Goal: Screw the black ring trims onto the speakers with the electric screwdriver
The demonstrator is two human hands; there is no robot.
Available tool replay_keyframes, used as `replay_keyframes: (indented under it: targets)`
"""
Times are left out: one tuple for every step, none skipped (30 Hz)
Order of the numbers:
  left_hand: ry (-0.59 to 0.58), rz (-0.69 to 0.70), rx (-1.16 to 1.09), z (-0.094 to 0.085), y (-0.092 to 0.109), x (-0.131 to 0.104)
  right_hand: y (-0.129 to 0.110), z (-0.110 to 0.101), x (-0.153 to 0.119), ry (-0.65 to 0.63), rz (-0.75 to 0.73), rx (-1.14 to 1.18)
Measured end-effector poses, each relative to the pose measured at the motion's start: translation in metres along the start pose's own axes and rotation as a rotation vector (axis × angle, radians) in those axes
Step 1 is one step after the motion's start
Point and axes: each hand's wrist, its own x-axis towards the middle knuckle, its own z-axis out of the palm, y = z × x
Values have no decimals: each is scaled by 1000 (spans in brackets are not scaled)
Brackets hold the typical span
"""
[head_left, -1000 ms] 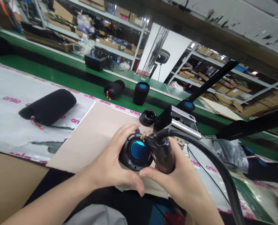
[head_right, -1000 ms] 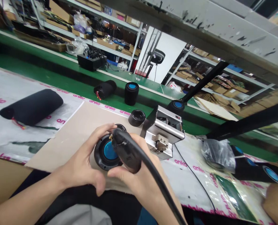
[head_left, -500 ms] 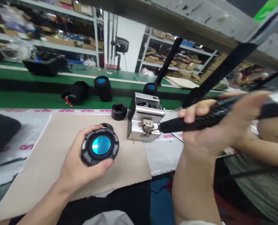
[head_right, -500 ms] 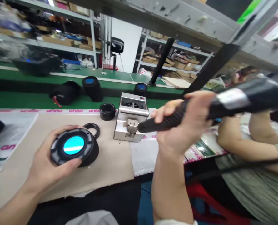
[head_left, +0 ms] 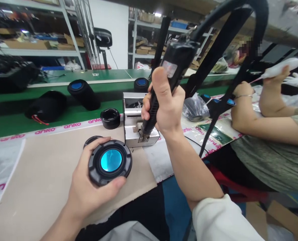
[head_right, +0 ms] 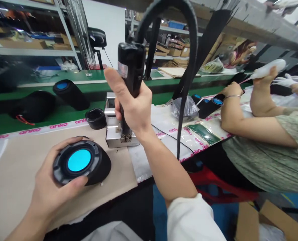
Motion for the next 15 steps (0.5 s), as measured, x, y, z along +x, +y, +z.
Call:
replay_keyframes:
  targets:
    - [-3, 8, 2, -1, -1, 0, 1, 0, 0, -3, 11, -6]
    - [-7, 19, 3, -1, -3, 0, 2, 0, 0, -7, 22, -8]
    - [-11, 29, 2, -1, -4, 0, 3, -1, -1, -13, 35, -7]
    - [-15, 39, 0, -1, -6, 1, 4, -2, -2, -23, 51, -1]
    - [-18, 46, -4, -1, -7, 1, 4, -3, -3, -39, 76, 8]
    - [-17, 49, -9, -1, -7, 1, 3, -4, -5, -48, 107, 20]
    - [-16, 49, -14, 0, -7, 1, 0, -4, -8, -49, 143, 36]
    - [-15, 44, -16, 0, -6, 1, -5, -4, -10, -40, 167, 51]
    - [-15, 38, -15, 0, -5, 0, -12, -3, -11, -21, 162, 67]
    - [-16, 33, -13, 1, -3, 0, -22, -1, -12, -3, 128, 83]
    - [-20, 29, -11, 1, -2, 0, -34, 2, -12, -6, 79, 97]
    - [-24, 27, -8, 1, 0, 0, -48, 7, -10, -12, 3, 107]
    - [-27, 25, -5, 1, 0, 0, -61, 12, -8, -64, -23, 110]
    - [-29, 24, 1, 1, 0, 1, -75, 18, -5, -113, -21, 87]
    - [-29, 27, 9, 0, -1, 1, -86, 24, -2, -101, 3, 35]
